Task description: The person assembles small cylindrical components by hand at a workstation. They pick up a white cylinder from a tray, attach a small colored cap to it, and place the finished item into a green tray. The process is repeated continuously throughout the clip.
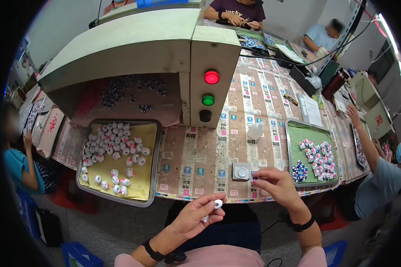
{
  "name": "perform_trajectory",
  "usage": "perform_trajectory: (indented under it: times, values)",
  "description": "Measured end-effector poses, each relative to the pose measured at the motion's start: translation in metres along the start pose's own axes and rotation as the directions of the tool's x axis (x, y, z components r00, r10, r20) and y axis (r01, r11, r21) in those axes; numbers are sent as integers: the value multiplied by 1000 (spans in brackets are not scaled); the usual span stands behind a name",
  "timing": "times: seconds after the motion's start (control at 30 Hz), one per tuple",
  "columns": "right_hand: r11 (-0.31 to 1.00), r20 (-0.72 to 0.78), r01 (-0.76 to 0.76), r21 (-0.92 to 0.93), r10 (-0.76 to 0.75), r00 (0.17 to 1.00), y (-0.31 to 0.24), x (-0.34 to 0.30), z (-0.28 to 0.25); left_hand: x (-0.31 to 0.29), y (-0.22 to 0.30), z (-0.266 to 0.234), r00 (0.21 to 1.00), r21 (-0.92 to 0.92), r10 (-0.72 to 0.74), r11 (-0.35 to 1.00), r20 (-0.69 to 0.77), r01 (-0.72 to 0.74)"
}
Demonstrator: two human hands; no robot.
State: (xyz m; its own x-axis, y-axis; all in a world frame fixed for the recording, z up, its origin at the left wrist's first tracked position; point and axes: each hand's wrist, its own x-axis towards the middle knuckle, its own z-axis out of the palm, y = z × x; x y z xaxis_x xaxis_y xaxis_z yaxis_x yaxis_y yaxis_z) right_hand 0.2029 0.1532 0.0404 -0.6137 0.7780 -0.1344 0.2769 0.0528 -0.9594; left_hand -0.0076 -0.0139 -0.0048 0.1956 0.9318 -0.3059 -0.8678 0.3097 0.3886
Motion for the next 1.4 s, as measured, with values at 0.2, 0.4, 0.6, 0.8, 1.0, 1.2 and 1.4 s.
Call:
perform_trajectory:
  times: [0.2, 0.4, 0.6, 0.8, 1.0, 1.2, 1.4]
  values:
    - [940, -53, 146, -309, -171, 984, -5, 18, 19, 0, -3, -8, 1000, -14, -12, 1000, 3, 12]
    - [836, -3, 229, -498, -266, 964, -4, 29, 26, 0, -1, -7, 1000, 57, 7, 998, 8, -7]
    - [778, 7, 240, -581, -289, 957, -1, 33, 24, 1, 2, -2, 1000, 16, -17, 1000, -13, 17]
    - [851, -35, 190, -489, -237, 971, -18, 22, 28, 5, 1, 2, 997, 42, 17, 999, -74, -14]
    - [971, 29, 126, -202, -123, 992, -25, -8, 38, 11, -2, 11, 987, 73, 40, 997, -157, -29]
    - [994, 8, 88, 58, -89, 996, -18, -23, 51, 13, -4, 12, 989, 107, 46, 994, -140, -31]
    - [999, 27, 38, 39, -39, 999, -13, -27, 55, 12, -6, 12, 988, 130, 51, 991, -147, -32]
